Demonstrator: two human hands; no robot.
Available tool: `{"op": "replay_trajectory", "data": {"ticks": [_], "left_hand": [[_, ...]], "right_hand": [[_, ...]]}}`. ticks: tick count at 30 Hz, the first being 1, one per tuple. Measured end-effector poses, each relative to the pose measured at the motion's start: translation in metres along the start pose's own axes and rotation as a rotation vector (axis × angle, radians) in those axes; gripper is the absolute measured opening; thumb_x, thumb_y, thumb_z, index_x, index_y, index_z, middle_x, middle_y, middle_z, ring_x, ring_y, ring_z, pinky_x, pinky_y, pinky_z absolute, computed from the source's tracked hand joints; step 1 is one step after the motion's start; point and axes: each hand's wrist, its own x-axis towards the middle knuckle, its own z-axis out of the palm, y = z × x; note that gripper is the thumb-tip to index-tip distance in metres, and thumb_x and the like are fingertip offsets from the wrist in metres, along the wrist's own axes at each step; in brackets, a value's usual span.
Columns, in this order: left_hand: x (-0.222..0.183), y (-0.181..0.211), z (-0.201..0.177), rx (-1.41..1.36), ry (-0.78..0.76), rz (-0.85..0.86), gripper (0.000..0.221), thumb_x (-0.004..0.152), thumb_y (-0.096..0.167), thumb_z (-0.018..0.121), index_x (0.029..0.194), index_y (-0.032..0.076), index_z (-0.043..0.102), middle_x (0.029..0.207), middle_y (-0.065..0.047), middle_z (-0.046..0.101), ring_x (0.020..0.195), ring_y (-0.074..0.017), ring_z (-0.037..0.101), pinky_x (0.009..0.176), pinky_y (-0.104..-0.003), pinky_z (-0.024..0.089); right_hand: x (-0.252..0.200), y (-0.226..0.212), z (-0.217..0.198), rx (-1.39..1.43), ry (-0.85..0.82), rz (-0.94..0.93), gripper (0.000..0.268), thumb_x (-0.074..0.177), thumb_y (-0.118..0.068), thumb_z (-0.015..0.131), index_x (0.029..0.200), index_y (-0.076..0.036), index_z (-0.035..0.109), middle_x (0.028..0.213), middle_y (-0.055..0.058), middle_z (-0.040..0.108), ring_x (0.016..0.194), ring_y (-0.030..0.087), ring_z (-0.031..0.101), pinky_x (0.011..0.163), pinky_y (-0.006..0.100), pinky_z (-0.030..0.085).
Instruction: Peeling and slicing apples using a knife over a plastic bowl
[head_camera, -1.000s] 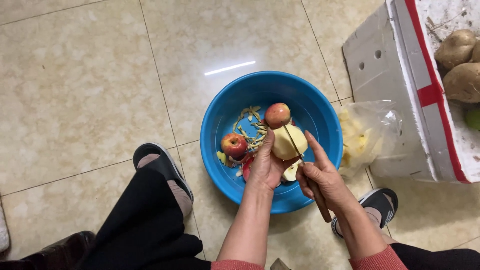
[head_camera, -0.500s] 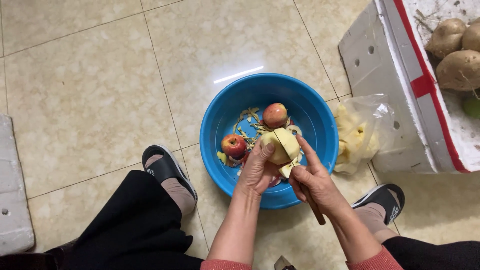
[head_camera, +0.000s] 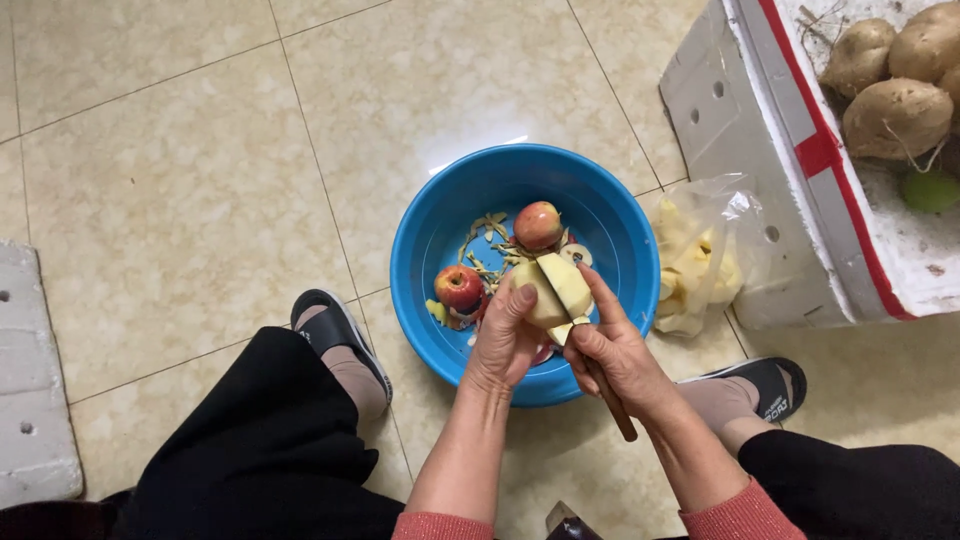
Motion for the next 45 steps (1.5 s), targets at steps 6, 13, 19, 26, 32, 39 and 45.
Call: {"op": "replay_trajectory", "data": {"ticks": [6,13,19,26,32,39,45], "left_hand": [[-0.005,0.017,0.014,0.295,-0.025,0.102,0.042,0.081,0.014,0.086,0.115,0.011,0.062,0.098,-0.009,0.074,0.092,-0.0215,0.075,0.093,-0.04,0.059],[0.01,-0.003,-0.025,0.124,0.034,-0.017,0.037,0.09,0.023,0.077,0.123,0.013,0.064,0.104,-0.008,0.076,0.096,-0.0224,0.076,0.095,-0.043,0.059],[0.024,-0.006,-0.052,0.109,-0.016,-0.081,0.046,0.093,0.026,0.074,0.135,0.012,0.063,0.114,-0.013,0.076,0.101,-0.0265,0.075,0.1,-0.045,0.056],[0.03,0.014,-0.065,-0.087,-0.021,-0.185,0.038,0.09,0.028,0.075,0.122,0.01,0.069,0.102,-0.014,0.077,0.094,-0.0259,0.076,0.095,-0.051,0.058],[0.048,0.013,-0.113,-0.089,0.234,-0.244,0.033,0.087,0.029,0.081,0.11,0.011,0.065,0.105,-0.017,0.075,0.097,-0.0381,0.075,0.085,-0.069,0.057],[0.068,-0.012,-0.115,-0.118,0.385,-0.263,0.061,0.086,0.054,0.082,0.126,0.013,0.063,0.117,-0.017,0.072,0.104,-0.0396,0.072,0.084,-0.071,0.06],[0.071,-0.014,-0.088,0.009,0.376,-0.277,0.08,0.096,0.078,0.046,0.145,0.015,0.049,0.134,-0.018,0.062,0.118,-0.0401,0.065,0.093,-0.07,0.055]], "right_hand": [[-0.003,-0.002,0.002,0.019,0.008,0.052,0.078,0.099,-0.027,0.061,0.164,-0.033,0.018,0.058,0.012,0.051,0.033,0.018,0.046,0.028,0.026,0.043],[0.004,0.001,-0.002,0.018,0.029,0.09,0.075,0.1,-0.027,0.06,0.163,-0.034,0.021,0.056,0.011,0.049,0.032,0.019,0.045,0.027,0.027,0.041],[0.009,-0.004,-0.014,0.211,-0.021,0.259,0.074,0.098,-0.033,0.062,0.16,-0.045,0.025,0.058,0.01,0.04,0.032,0.017,0.039,0.023,0.028,0.036],[0.013,-0.007,-0.033,0.44,0.022,0.399,0.057,0.1,-0.043,0.056,0.153,-0.053,0.039,0.059,0.003,0.029,0.032,0.011,0.032,0.022,0.023,0.031],[0.026,0.028,-0.055,0.099,0.327,0.48,0.061,0.098,-0.051,0.057,0.153,-0.05,0.032,0.066,0.003,0.035,0.04,0.009,0.034,0.031,0.02,0.028],[0.035,0.09,-0.078,0.003,0.474,0.65,0.081,0.1,-0.053,0.06,0.162,-0.035,0.011,0.071,0.011,0.043,0.046,0.02,0.041,0.035,0.031,0.031],[0.036,0.034,-0.026,0.032,0.196,0.28,0.073,0.097,-0.052,0.059,0.16,-0.042,0.023,0.058,0.009,0.041,0.035,0.018,0.041,0.028,0.028,0.036]]}}
